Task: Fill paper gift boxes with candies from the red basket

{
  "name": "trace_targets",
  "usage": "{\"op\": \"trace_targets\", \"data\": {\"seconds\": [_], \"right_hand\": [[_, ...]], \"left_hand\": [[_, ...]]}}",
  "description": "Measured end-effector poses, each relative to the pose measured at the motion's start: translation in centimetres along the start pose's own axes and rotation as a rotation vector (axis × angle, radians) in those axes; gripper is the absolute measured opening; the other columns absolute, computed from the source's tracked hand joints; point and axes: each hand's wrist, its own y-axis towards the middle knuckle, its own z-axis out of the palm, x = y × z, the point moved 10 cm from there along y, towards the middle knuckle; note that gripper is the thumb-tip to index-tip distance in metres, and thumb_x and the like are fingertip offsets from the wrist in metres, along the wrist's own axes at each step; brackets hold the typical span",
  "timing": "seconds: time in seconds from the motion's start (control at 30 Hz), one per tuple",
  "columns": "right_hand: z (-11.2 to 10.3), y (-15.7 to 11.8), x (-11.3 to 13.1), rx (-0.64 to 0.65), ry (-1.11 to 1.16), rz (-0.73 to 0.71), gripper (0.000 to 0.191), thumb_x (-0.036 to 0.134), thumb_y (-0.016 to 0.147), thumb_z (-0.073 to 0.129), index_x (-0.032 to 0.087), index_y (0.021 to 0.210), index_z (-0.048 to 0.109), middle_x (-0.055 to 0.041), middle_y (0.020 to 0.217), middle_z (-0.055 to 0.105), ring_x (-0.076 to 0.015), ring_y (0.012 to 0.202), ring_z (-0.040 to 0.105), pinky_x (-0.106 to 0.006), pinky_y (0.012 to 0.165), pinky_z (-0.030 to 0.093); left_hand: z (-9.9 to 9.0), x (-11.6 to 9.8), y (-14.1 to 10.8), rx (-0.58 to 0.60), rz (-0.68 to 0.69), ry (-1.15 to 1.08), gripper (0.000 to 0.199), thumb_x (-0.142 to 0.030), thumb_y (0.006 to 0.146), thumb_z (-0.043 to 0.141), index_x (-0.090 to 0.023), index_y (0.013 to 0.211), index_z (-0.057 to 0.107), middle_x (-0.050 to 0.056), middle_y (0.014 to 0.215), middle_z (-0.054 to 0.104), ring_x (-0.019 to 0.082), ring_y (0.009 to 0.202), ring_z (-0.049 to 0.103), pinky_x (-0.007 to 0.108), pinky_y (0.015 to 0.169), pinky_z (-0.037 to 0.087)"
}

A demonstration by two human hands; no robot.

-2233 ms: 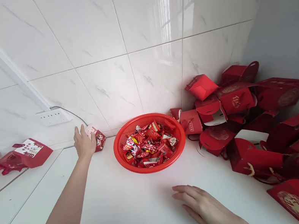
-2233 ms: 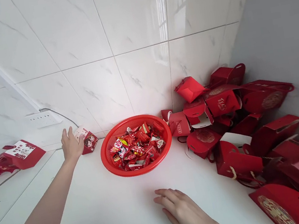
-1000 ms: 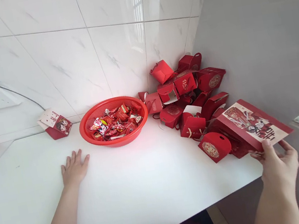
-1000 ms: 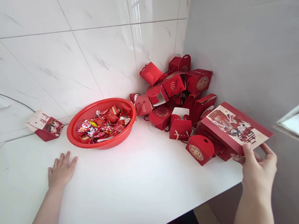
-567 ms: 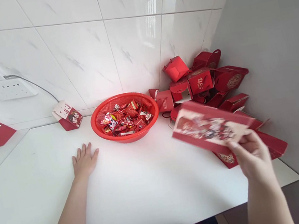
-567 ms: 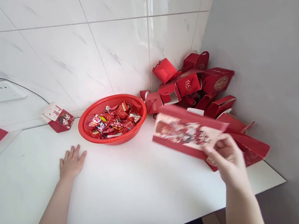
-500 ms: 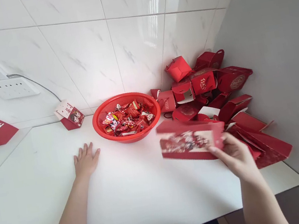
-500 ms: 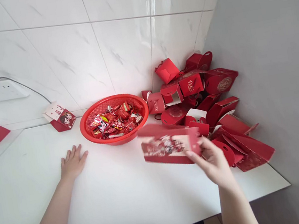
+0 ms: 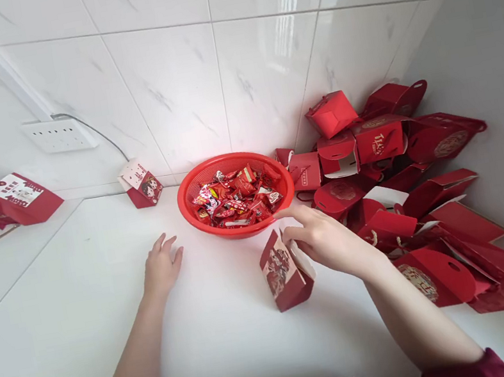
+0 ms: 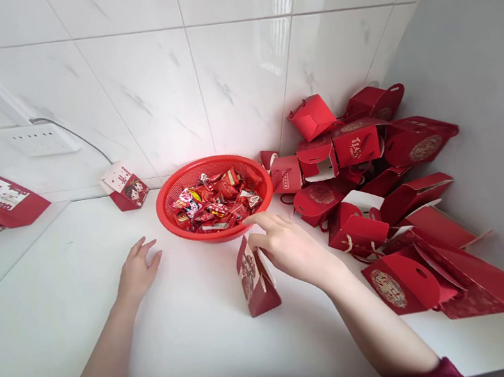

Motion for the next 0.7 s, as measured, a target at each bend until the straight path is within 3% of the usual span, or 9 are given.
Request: {"op": "trace_targets", "data": {"seconds": [0.07, 0.13, 0.23, 0.3, 0.4, 0.5, 0.6, 0.7], "right_hand": [[0.4, 0.8, 0.2, 0.016, 0.051, -0.017, 0.035, -0.005, 0.083, 0.046, 0.021, 0.089, 0.069, -0.0096, 0.133, 0.055, -0.0263, 0.117, 0.057, -0.043, 0.089, 0.052], [0.5, 1.4, 0.6, 0.045, 0.140, -0.043, 0.035, -0.003, 0.086, 0.045, 0.021, 0.094, 0.070, -0.0091, 0.135, 0.055, -0.0242, 0.117, 0.058, -0.041, 0.091, 0.052], [0.2, 1.7, 1.3, 0.110, 0.273, -0.053, 0.030, 0.009, 0.097, 0.042, 0.022, 0.110, 0.066, -0.0077, 0.134, 0.059, -0.0208, 0.120, 0.059, -0.037, 0.096, 0.051], [-0.3, 1.3, 1.4, 0.132, 0.295, -0.015, 0.029, 0.024, 0.100, 0.046, 0.023, 0.127, 0.057, -0.0086, 0.137, 0.057, -0.0216, 0.122, 0.058, -0.037, 0.097, 0.052], [-1.1, -0.2, 1.0, 0.132, 0.209, 0.077, 0.059, 0.044, 0.092, 0.060, 0.023, 0.144, 0.040, -0.0131, 0.147, 0.048, -0.0275, 0.124, 0.058, -0.041, 0.094, 0.054], [-0.9, -1.6, 0.5, 0.162, 0.143, 0.161, 0.075, 0.048, 0.087, 0.064, 0.024, 0.150, 0.031, -0.0150, 0.146, 0.049, -0.0310, 0.119, 0.061, -0.042, 0.088, 0.056], [0.4, -2.0, 0.6, 0.241, 0.161, 0.188, 0.083, 0.049, 0.086, 0.066, 0.022, 0.153, 0.025, -0.0138, 0.121, 0.068, -0.0297, 0.095, 0.071, -0.037, 0.073, 0.057], [1.4, -1.5, 1.0, 0.293, 0.178, 0.172, 0.073, 0.034, 0.092, 0.057, 0.019, 0.154, 0.021, -0.0085, 0.097, 0.075, -0.0251, 0.077, 0.072, -0.031, 0.063, 0.052]], "left_hand": [[-3.3, -4.1, -1.0, -0.080, 0.117, -0.039, 0.039, -0.037, 0.097, 0.042, -0.023, 0.129, 0.059, 0.006, 0.148, 0.047, 0.025, 0.129, 0.051, 0.039, 0.114, 0.035], [-7.8, -10.7, -3.2, -0.212, 0.447, -0.193, 0.029, -0.029, 0.095, 0.049, -0.023, 0.119, 0.065, 0.006, 0.131, 0.060, 0.022, 0.118, 0.059, 0.036, 0.107, 0.043], [-11.6, -19.4, -7.2, -0.147, 0.894, -0.372, 0.024, -0.018, 0.092, 0.056, -0.024, 0.113, 0.065, 0.004, 0.118, 0.066, 0.016, 0.107, 0.063, 0.029, 0.095, 0.050], [-12.4, -23.2, -9.0, -0.105, 1.055, -0.361, 0.023, -0.017, 0.090, 0.059, -0.023, 0.111, 0.065, 0.004, 0.117, 0.066, 0.016, 0.106, 0.064, 0.029, 0.092, 0.052], [-11.8, -26.1, -10.1, -0.076, 1.137, -0.309, 0.023, -0.020, 0.090, 0.061, -0.021, 0.112, 0.065, 0.007, 0.121, 0.064, 0.020, 0.111, 0.062, 0.034, 0.095, 0.053], [-9.5, -27.2, -10.3, 0.002, 1.154, -0.271, 0.032, -0.026, 0.088, 0.064, -0.021, 0.120, 0.063, 0.010, 0.128, 0.060, 0.024, 0.122, 0.057, 0.039, 0.103, 0.050], [-7.7, -27.5, -10.4, 0.009, 1.173, -0.228, 0.037, -0.027, 0.088, 0.063, -0.019, 0.125, 0.059, 0.011, 0.127, 0.061, 0.026, 0.121, 0.057, 0.042, 0.104, 0.049], [-7.8, -27.0, -10.3, -0.139, 1.184, -0.229, 0.032, -0.017, 0.089, 0.061, -0.018, 0.121, 0.060, 0.009, 0.119, 0.065, 0.023, 0.114, 0.060, 0.039, 0.102, 0.049]]}}
